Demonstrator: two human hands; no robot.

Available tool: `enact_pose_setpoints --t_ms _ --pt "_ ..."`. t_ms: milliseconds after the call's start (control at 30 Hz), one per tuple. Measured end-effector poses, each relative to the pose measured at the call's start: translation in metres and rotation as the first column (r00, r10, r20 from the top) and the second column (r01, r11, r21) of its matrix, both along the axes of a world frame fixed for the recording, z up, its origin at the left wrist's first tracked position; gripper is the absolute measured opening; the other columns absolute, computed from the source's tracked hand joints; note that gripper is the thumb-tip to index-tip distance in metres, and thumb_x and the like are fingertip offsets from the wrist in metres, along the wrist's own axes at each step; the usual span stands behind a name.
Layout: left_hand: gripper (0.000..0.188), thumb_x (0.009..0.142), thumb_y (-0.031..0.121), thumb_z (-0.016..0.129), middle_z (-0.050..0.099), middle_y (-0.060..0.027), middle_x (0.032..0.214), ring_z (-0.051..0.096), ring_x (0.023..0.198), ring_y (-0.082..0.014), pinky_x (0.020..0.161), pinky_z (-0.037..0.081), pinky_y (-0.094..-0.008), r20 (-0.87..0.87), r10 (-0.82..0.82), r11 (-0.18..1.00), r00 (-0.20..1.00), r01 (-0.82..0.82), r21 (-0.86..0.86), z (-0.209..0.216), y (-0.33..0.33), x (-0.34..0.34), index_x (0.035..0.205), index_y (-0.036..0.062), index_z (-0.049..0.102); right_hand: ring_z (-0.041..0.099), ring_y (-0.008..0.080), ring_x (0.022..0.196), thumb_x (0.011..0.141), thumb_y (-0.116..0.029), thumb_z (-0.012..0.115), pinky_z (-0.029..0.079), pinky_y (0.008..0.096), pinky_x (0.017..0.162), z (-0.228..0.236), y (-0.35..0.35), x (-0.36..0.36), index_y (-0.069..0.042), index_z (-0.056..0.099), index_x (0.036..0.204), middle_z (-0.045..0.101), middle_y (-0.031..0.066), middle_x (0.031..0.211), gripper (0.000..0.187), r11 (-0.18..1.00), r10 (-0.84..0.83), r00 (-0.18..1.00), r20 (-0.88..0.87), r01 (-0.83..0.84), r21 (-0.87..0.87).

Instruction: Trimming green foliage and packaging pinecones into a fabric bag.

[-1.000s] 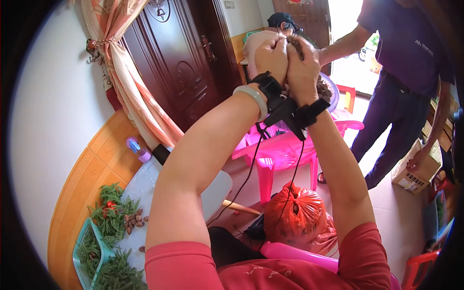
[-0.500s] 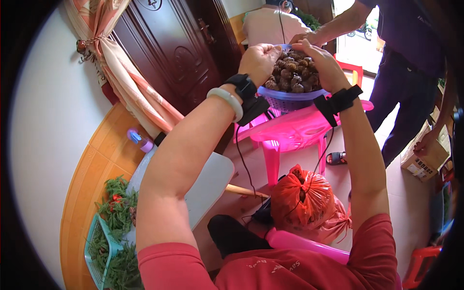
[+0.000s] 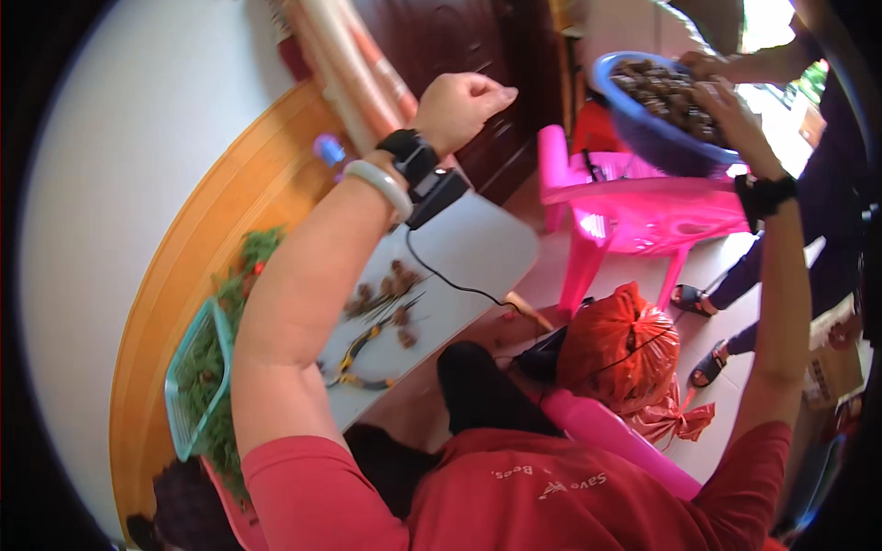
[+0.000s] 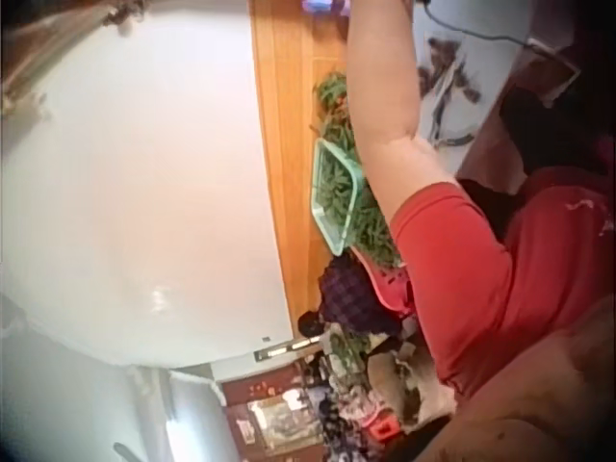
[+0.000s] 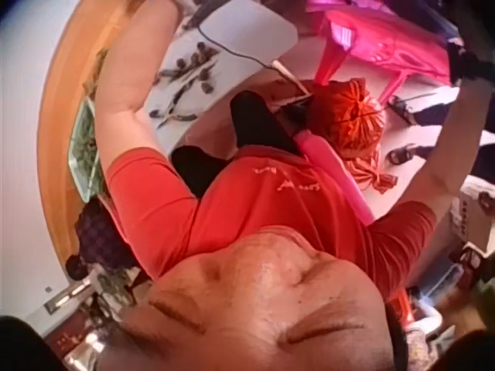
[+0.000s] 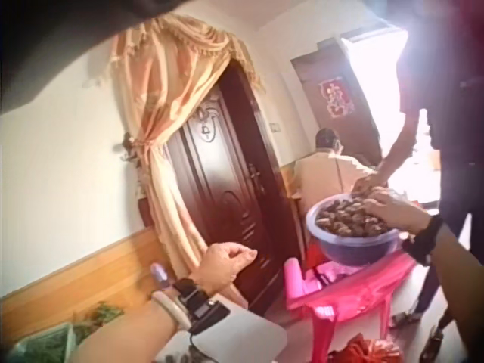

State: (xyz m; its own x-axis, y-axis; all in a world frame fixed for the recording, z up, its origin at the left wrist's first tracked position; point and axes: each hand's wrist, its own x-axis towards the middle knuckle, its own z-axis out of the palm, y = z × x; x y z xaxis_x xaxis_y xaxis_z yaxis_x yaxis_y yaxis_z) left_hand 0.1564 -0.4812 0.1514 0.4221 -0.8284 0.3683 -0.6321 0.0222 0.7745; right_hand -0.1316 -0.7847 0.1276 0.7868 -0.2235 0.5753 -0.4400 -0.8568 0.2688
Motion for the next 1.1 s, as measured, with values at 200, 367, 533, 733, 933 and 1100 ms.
enact_pose_setpoints --t_ms 200,367,533,733,933,1100 --pt "0.054 0.069 0.046 0.073 0.067 -0.0157 0.082 0.063 0.074 -0.0276 0.068 0.049 -0.0347 0.434 0.249 0.770 0.866 -0.449 0.453 -0.053 0.187 0.085 0.095 -0.0012 0.067 0.047 0.0341 0.121 0.084 -0.010 0.059 0.039 0.0412 0.100 0.008 0.107 0.021 -0.005 0.060 0.114 0.050 0.0166 0.130 0.030 0.950 0.284 0.880 0.380 -0.312 0.013" --pt "0.069 0.064 0.051 0.074 0.063 -0.0212 0.101 0.060 0.092 -0.0330 0.081 0.047 -0.0381 0.441 0.156 0.591 0.884 -0.441 0.675 -0.095 0.267 0.076 0.109 0.0005 0.061 0.051 0.0357 0.116 0.079 -0.013 0.066 0.044 0.0390 0.095 -0.021 0.254 0.096 -0.001 0.058 0.116 0.047 0.0206 0.133 0.039 0.754 0.542 0.828 0.142 -0.554 0.354" --pt "0.067 0.068 0.051 0.072 0.061 -0.0221 0.107 0.057 0.102 -0.0353 0.089 0.045 -0.0400 0.378 0.012 0.621 0.926 -0.303 0.723 -0.117 0.256 0.059 0.112 0.0017 0.058 0.048 0.0376 0.119 0.079 -0.030 0.069 0.041 0.0412 0.098 -0.080 0.333 0.196 -0.010 0.046 0.132 0.036 0.0240 0.140 0.061 0.624 0.641 0.745 -0.183 -0.366 0.691" --pt "0.060 0.074 0.051 0.067 0.060 -0.0215 0.109 0.053 0.108 -0.0380 0.091 0.043 -0.0427 0.342 0.051 0.498 0.938 -0.320 0.806 -0.128 0.265 0.063 0.112 0.0054 0.059 0.054 0.0362 0.107 0.080 -0.033 0.068 0.045 0.0412 0.091 -0.123 0.380 0.257 -0.013 0.048 0.131 0.042 0.0228 0.133 0.058 0.630 0.723 0.626 -0.293 -0.422 0.652" --pt "0.044 0.079 0.040 0.064 0.057 -0.0227 0.110 0.052 0.108 -0.0377 0.090 0.044 -0.0431 0.483 0.095 0.506 0.870 -0.460 0.730 -0.137 0.257 0.063 0.110 0.0085 0.062 0.056 0.0340 0.098 0.081 -0.022 0.067 0.046 0.0399 0.086 -0.148 0.381 0.284 -0.007 0.059 0.111 0.054 0.0165 0.112 0.035 0.545 0.789 0.566 -0.241 -0.461 0.701" --pt "0.034 0.076 0.029 0.064 0.054 -0.0239 0.112 0.056 0.100 -0.0370 0.089 0.044 -0.0400 0.443 0.121 0.571 0.888 -0.428 0.701 -0.144 0.248 0.075 0.103 0.0079 0.064 0.056 0.0303 0.093 0.077 -0.011 0.068 0.046 0.0374 0.082 -0.150 0.358 0.292 -0.003 0.061 0.100 0.057 0.0132 0.102 0.025 0.316 0.821 0.561 0.106 -0.601 0.734"
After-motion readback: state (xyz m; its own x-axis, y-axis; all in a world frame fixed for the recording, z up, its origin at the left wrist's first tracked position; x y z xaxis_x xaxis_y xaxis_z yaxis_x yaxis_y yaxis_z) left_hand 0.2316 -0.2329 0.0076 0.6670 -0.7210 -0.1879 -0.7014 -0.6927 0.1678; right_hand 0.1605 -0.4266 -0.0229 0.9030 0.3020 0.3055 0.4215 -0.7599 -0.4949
